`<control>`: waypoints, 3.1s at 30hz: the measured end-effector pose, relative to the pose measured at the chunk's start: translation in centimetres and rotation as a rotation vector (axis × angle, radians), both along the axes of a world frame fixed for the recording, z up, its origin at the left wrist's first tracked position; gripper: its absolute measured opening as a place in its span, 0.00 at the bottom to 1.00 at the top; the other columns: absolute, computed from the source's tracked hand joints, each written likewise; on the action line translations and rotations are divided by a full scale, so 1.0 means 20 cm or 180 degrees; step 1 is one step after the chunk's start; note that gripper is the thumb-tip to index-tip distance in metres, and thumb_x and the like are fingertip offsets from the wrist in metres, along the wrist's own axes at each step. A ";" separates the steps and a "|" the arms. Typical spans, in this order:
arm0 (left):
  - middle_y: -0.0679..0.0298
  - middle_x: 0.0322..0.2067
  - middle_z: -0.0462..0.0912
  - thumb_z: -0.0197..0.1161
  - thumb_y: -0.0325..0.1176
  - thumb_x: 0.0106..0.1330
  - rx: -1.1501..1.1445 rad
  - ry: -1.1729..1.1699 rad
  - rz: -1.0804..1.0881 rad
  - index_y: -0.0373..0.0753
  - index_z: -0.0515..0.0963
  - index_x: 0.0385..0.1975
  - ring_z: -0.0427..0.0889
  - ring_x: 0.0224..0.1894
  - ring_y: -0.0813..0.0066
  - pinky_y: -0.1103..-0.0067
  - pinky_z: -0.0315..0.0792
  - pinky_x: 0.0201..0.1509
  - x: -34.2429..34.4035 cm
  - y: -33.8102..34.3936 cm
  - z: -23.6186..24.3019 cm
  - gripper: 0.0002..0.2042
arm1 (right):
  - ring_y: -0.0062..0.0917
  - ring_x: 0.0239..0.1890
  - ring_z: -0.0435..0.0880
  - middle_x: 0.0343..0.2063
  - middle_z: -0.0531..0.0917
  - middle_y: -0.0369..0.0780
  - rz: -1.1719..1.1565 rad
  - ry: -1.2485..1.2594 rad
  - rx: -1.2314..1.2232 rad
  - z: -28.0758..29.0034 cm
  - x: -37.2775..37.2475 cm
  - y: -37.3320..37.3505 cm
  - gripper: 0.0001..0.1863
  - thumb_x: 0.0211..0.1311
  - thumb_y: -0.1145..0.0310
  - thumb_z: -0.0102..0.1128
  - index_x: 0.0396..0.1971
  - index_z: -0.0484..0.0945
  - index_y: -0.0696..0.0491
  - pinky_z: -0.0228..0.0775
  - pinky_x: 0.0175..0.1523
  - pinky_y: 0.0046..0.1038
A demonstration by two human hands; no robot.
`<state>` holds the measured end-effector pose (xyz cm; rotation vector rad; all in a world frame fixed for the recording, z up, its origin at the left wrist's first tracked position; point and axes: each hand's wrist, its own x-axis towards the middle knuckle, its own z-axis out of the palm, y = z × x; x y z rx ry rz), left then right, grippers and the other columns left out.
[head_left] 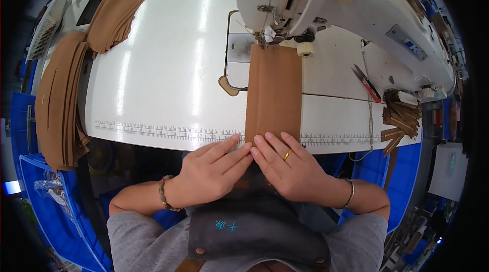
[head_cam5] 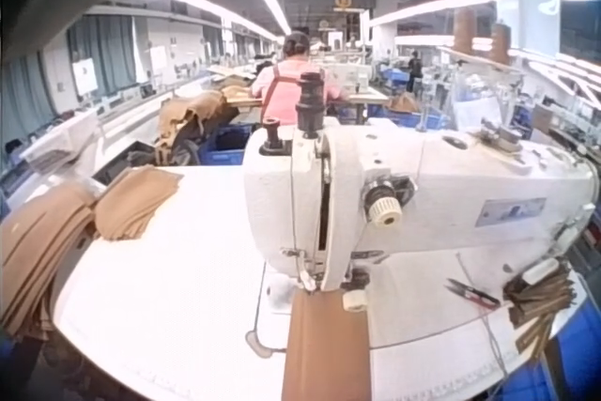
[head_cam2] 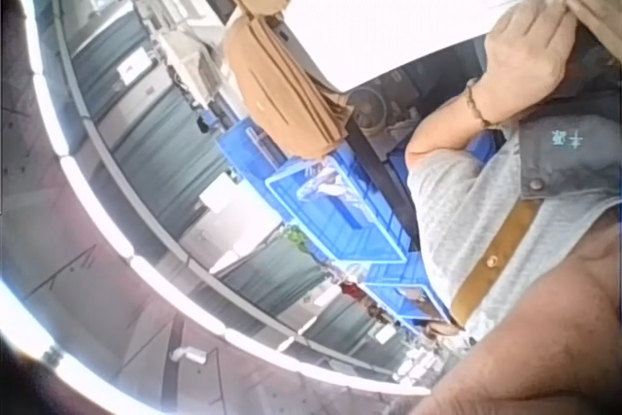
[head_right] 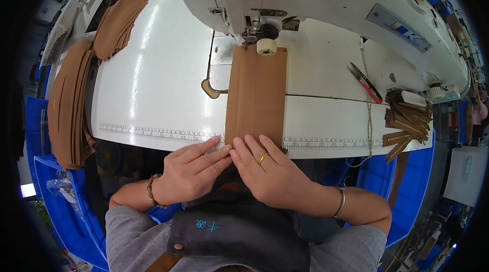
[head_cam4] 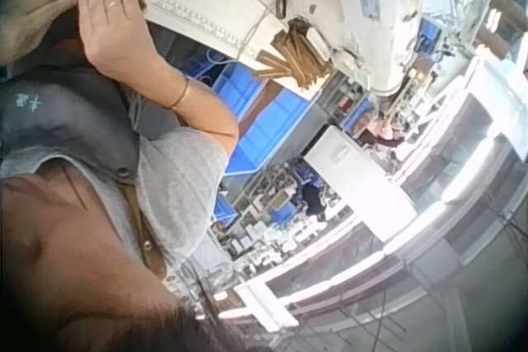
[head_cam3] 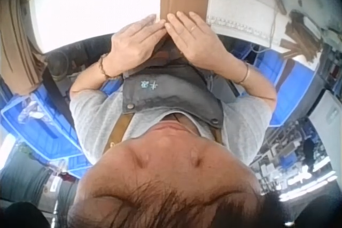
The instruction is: Sewing a zipper onto a leather piece and assembling components of a leather bag using an industrial sewing machine.
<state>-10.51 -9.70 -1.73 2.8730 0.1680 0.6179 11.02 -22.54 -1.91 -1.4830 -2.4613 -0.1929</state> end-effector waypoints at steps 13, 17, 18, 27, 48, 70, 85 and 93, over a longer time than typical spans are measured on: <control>0.60 0.64 0.79 0.72 0.56 0.60 0.0394 0.0762 0.0266 0.36 0.78 0.62 0.77 0.64 0.59 0.66 0.73 0.64 0.41 0.47 0.02 0.36 | 0.45 0.57 0.85 0.56 0.84 0.54 0.0253 -0.0247 -0.0195 0.11 0.03 0.03 0.24 0.63 0.66 0.58 0.55 0.83 0.63 0.76 0.65 0.41; 0.61 0.65 0.78 0.72 0.56 0.59 0.0423 0.0661 0.0280 0.37 0.77 0.65 0.77 0.65 0.60 0.66 0.73 0.64 0.39 0.47 0.00 0.38 | 0.42 0.54 0.85 0.58 0.82 0.51 0.0763 0.1238 -0.1385 0.27 0.18 0.15 0.22 0.60 0.66 0.63 0.54 0.82 0.58 0.78 0.59 0.40; 0.60 0.65 0.78 0.72 0.57 0.58 0.0399 0.0665 0.0271 0.37 0.77 0.65 0.77 0.65 0.60 0.65 0.73 0.65 0.38 0.47 0.00 0.38 | 0.38 0.50 0.84 0.55 0.82 0.48 0.0606 0.1213 -0.0935 0.30 0.21 0.19 0.20 0.59 0.66 0.65 0.51 0.81 0.56 0.78 0.56 0.38; 0.57 0.63 0.78 0.69 0.62 0.58 0.0374 0.0406 0.0227 0.32 0.80 0.60 0.75 0.64 0.61 0.64 0.73 0.63 0.37 0.48 -0.03 0.40 | 0.19 0.27 0.77 0.37 0.80 0.32 0.0474 -0.0346 0.1818 0.07 0.36 0.62 0.13 0.51 0.67 0.67 0.38 0.81 0.53 0.71 0.26 0.19; 0.53 0.73 0.68 0.68 0.69 0.55 0.0229 0.0645 0.0394 0.29 0.71 0.66 0.68 0.73 0.51 0.61 0.67 0.71 0.40 0.49 -0.03 0.50 | 0.27 0.49 0.89 0.50 0.87 0.39 -0.0047 0.0298 0.0819 -0.10 0.37 0.58 0.18 0.56 0.70 0.64 0.48 0.84 0.56 0.82 0.41 0.26; 0.55 0.72 0.70 0.63 0.73 0.55 0.0439 0.0855 0.0511 0.30 0.72 0.66 0.70 0.69 0.56 0.48 0.58 0.76 0.40 0.48 0.00 0.51 | 0.34 0.45 0.89 0.58 0.85 0.42 -0.0514 0.0775 0.0314 -0.11 0.37 0.57 0.20 0.60 0.66 0.72 0.51 0.82 0.54 0.78 0.44 0.36; 0.56 0.70 0.73 0.61 0.73 0.57 0.0504 0.0641 0.0584 0.31 0.75 0.64 0.70 0.70 0.55 0.50 0.59 0.76 0.40 0.47 -0.04 0.48 | 0.39 0.62 0.82 0.64 0.80 0.41 -0.0624 0.0579 -0.0012 -0.09 0.37 0.55 0.25 0.56 0.71 0.72 0.56 0.83 0.52 0.82 0.57 0.36; 0.57 0.68 0.74 0.62 0.73 0.56 0.0471 0.0548 0.0609 0.31 0.74 0.65 0.70 0.70 0.54 0.51 0.59 0.76 0.41 0.48 -0.04 0.49 | 0.40 0.63 0.81 0.64 0.79 0.42 -0.0687 0.0560 -0.0117 -0.10 0.37 0.55 0.25 0.58 0.71 0.71 0.58 0.82 0.52 0.81 0.59 0.37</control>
